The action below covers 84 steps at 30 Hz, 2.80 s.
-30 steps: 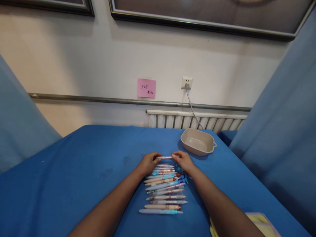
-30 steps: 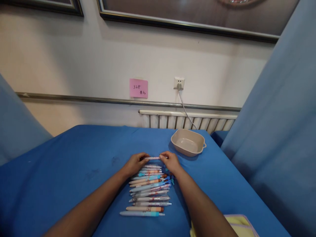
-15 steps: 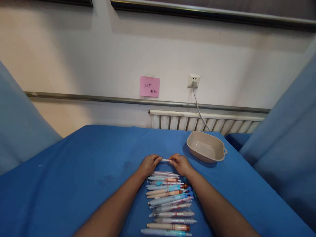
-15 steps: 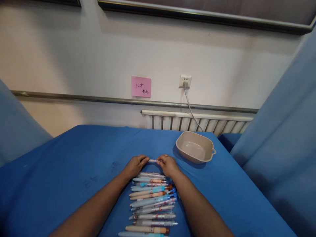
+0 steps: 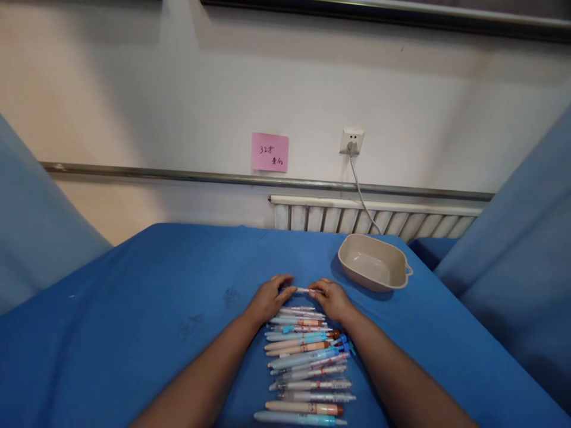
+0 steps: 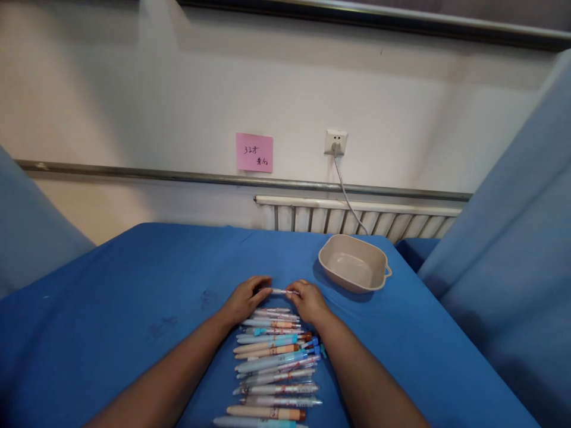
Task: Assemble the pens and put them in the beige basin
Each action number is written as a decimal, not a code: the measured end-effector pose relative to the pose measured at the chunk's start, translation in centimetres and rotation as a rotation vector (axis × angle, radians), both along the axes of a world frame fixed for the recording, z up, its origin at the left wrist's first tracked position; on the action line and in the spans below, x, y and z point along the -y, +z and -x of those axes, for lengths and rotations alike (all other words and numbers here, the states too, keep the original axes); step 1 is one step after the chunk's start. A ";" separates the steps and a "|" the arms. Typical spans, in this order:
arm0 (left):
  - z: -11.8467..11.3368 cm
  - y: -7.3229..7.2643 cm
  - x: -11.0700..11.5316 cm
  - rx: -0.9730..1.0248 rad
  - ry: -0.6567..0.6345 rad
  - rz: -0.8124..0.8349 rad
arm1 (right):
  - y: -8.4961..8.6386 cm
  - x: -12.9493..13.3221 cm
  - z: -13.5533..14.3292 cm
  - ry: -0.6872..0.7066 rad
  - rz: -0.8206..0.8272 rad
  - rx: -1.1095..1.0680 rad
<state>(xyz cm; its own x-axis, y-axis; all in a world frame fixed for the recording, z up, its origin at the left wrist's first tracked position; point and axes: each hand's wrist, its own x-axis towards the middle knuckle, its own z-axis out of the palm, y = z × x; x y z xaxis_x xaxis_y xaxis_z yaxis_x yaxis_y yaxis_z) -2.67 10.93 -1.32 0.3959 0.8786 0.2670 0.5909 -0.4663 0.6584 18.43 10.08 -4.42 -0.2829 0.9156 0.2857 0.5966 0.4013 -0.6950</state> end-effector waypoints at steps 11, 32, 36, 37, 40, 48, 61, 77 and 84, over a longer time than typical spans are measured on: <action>0.0 -0.3 -0.1 0.071 0.072 0.017 | 0.4 0.2 0.0 0.015 -0.012 0.037; 0.3 0.7 -0.1 0.014 0.144 0.089 | 0.1 -0.2 -0.4 -0.027 -0.010 -0.013; 0.7 0.5 -0.5 0.035 0.184 0.090 | 0.2 -0.4 -0.6 -0.070 0.017 0.058; 0.7 0.4 -0.6 0.041 0.183 0.090 | 0.2 -0.4 -0.7 -0.085 0.023 0.089; 1.0 -0.2 -1.0 0.059 0.203 0.077 | 0.3 -0.4 -1.0 -0.148 0.030 0.152; 1.6 -1.0 -1.7 0.085 0.255 0.063 | 0.7 -0.1 -0.9 -0.239 0.012 0.193; 1.3 -1.3 -1.5 0.133 0.213 0.107 | 0.9 0.1 -0.9 -0.122 -0.019 0.331; 1.5 -1.2 -2.0 0.173 0.328 0.087 | 0.4 -0.5 -1.2 -0.148 -0.015 0.362; 0.6 -1.0 -0.8 0.028 0.168 0.085 | 0.2 -0.7 -0.9 -0.088 0.013 0.151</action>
<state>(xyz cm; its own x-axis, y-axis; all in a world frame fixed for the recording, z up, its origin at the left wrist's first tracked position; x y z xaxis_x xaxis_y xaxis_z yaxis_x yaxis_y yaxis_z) -3.23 11.75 -2.33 0.2349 0.9518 0.1974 0.6366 -0.3041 0.7086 19.30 10.76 -4.25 -0.2407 0.9419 0.2343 0.7269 0.3350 -0.5996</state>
